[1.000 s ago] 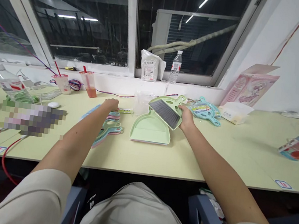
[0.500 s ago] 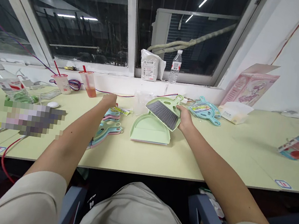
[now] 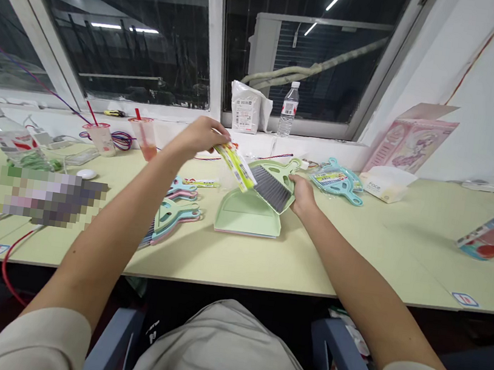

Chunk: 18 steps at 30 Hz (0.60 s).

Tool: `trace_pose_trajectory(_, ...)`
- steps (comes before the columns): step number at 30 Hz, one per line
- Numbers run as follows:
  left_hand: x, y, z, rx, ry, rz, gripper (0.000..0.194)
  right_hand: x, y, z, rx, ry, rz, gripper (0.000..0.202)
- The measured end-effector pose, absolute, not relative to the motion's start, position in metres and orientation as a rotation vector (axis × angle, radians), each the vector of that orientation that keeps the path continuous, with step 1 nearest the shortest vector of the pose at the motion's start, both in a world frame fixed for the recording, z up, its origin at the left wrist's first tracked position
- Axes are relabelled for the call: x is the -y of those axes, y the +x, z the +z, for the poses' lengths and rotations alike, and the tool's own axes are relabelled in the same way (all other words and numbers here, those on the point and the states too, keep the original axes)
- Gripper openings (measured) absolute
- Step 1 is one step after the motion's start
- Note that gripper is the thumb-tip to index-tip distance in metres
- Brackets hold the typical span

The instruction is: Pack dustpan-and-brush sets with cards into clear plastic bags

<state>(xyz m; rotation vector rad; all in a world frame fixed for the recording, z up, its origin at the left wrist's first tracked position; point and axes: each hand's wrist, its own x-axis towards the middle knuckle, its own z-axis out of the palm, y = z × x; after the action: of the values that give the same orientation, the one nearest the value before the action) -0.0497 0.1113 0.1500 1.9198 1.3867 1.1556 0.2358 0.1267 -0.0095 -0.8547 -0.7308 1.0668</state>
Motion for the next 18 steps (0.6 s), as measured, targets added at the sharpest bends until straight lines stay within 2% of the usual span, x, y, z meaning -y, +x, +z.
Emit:
trace_pose_trajectory(7, -0.114, 0.03, 0.097, -1.405, 2.043, 1.057, 0.003, -0.118, 0.228, -0.005, 0.715, -0.848, 1.098, 0.01)
trace_pose_trajectory(18, -0.114, 0.039, 0.074, -1.878, 2.43, 0.877, 0.016, -0.114, 0.221, -0.002, 0.656, -0.864, 1.161, 0.009)
